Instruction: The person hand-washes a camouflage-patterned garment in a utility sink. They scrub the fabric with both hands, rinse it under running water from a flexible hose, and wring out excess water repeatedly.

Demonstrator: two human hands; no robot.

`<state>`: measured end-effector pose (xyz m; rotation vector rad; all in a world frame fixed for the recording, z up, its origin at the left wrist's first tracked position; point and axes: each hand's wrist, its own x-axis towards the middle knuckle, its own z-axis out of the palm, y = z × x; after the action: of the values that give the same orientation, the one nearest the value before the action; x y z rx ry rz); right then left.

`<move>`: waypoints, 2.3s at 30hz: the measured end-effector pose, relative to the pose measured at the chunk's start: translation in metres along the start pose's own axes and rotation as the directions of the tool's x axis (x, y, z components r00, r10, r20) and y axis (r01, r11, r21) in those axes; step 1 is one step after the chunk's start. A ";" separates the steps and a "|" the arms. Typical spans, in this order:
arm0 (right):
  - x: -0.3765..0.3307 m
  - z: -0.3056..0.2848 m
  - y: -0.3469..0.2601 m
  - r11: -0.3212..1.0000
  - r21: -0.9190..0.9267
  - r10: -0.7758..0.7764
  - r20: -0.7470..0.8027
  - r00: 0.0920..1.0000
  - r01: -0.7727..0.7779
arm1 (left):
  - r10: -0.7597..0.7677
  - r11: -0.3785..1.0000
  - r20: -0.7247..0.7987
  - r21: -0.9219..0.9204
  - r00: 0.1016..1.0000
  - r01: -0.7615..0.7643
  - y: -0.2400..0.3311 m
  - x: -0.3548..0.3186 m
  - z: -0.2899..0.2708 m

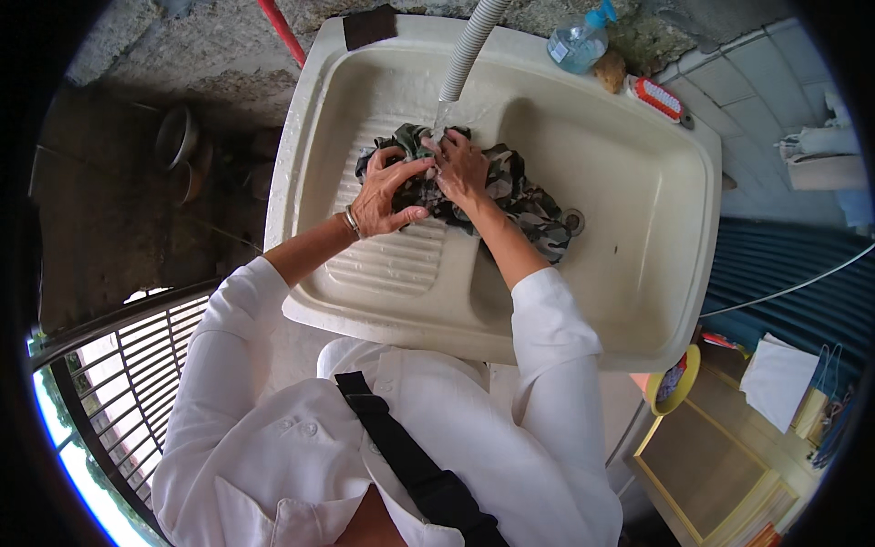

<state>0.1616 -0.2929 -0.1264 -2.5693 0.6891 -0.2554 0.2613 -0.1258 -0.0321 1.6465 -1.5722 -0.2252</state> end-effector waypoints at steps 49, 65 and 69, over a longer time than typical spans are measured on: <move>0.047 -0.029 -0.015 0.847 0.514 0.003 0.250 0.968 -0.136 | 0.340 0.846 0.170 0.374 0.925 -0.380 -0.060 0.007 0.025; -0.051 -0.005 -0.060 0.990 0.061 -0.109 -0.215 0.970 0.125 | -0.313 0.920 -0.176 0.190 0.933 0.344 -0.037 -0.011 0.056; 0.018 0.006 -0.025 0.998 0.025 -0.051 -0.105 0.993 0.054 | -0.497 0.808 -0.106 0.306 0.861 0.504 -0.078 0.041 0.052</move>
<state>0.1895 -0.2809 -0.1186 -2.5651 0.6508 -0.4165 0.2941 -0.1943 -0.1002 2.3086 -1.1662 -0.2291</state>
